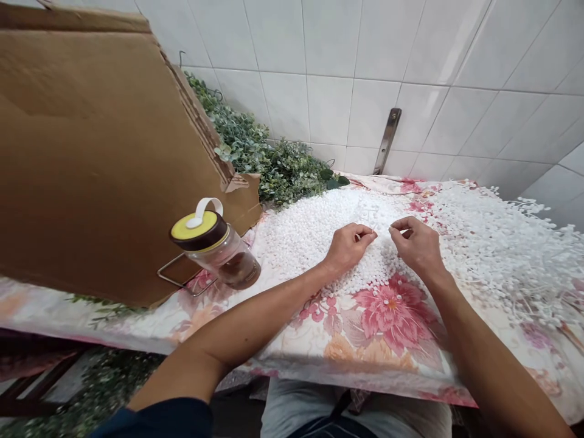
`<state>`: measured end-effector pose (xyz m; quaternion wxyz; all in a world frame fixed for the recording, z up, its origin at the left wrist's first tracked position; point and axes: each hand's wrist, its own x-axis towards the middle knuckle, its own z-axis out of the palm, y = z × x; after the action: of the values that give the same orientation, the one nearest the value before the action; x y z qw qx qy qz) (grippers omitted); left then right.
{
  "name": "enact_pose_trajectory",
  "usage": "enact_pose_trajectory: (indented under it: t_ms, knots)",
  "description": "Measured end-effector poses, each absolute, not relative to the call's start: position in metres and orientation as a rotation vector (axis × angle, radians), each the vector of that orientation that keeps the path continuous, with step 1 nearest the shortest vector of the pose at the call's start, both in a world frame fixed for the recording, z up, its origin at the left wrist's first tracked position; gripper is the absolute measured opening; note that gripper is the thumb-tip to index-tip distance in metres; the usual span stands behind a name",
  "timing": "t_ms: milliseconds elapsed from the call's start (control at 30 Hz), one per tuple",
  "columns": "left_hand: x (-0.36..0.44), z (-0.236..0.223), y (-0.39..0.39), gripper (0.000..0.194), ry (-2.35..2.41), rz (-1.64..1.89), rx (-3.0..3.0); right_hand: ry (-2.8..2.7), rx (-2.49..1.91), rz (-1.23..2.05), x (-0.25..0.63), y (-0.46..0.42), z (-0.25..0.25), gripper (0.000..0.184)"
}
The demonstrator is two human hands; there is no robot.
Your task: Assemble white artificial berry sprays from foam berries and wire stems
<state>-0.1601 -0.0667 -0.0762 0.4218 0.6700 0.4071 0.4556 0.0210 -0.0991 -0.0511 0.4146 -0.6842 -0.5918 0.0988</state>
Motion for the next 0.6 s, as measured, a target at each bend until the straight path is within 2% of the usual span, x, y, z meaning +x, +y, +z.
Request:
enact_pose_trajectory:
  t_ms: [167,333,500,600]
  knots:
    - [-0.162,-0.073,-0.061,0.026,0.954,1.102,1.414,-1.529,-1.685,0.407,0.016,-0.102,-0.048,0.034]
    - [-0.164,-0.064,-0.064,0.030,0.876,1.029,1.135,-1.509,-1.614,0.613,0.013,-0.106,-0.044,0.036]
    - [-0.165,-0.062,-0.065,0.030,0.849,1.030,1.143,-1.482,-1.463,0.867,0.003,-0.108,-0.048,0.041]
    - [-0.164,-0.065,-0.065,0.031,0.836,1.037,1.165,-1.483,-1.458,0.890,-0.002,-0.108,-0.052,0.040]
